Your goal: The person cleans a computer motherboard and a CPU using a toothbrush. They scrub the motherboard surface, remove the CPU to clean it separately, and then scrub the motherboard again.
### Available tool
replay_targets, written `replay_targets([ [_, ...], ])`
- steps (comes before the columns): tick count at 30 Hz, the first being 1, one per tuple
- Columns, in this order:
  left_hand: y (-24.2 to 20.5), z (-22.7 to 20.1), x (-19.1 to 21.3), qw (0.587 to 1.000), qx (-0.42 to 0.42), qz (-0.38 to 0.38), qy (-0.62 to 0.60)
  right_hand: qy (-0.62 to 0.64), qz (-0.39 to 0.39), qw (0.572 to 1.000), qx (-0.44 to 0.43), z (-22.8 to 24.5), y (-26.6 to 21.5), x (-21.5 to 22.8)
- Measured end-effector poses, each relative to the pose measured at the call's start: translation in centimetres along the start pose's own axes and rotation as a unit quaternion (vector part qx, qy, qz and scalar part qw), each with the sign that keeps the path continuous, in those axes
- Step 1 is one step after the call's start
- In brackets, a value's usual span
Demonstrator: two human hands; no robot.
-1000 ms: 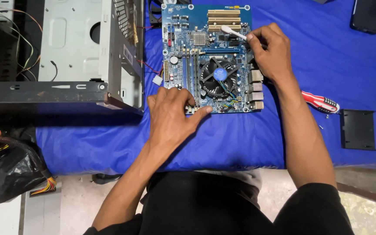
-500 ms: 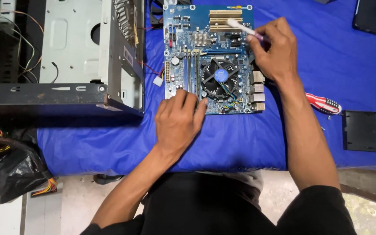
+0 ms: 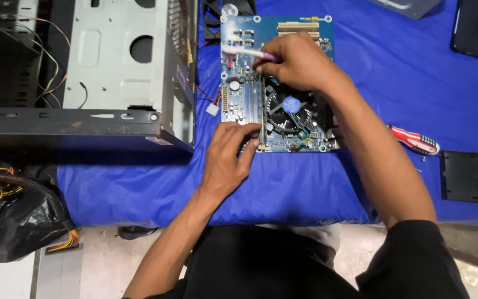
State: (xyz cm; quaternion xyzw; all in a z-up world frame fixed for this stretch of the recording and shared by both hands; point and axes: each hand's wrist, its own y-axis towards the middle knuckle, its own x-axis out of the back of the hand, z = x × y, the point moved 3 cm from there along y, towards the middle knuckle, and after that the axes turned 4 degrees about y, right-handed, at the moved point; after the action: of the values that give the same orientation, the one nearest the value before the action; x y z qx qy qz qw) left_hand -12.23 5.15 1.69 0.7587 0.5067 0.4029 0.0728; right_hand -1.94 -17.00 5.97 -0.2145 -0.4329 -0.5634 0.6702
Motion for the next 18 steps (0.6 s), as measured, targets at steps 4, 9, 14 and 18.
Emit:
replay_targets([
  [4, -0.1, 0.3, 0.0, 1.0, 0.019, -0.001, -0.013, 0.025, 0.121, 0.984, -0.131, 0.8, 1.4, 0.1],
  [9, 0.0, 0.4, 0.1, 0.999, 0.036, 0.015, -0.032, 0.003, 0.134, 0.983, -0.123, -0.1, 2.1, -0.7],
  [14, 0.0, 0.4, 0.0, 0.998, 0.039, 0.026, -0.028, -0.053, 0.092, 0.992, -0.064, 0.9, 1.5, -0.3],
  [18, 0.0, 0.4, -0.1, 0.999, 0.029, 0.025, -0.018, -0.082, 0.094, 0.987, -0.099, 2.7, 0.5, 0.0],
])
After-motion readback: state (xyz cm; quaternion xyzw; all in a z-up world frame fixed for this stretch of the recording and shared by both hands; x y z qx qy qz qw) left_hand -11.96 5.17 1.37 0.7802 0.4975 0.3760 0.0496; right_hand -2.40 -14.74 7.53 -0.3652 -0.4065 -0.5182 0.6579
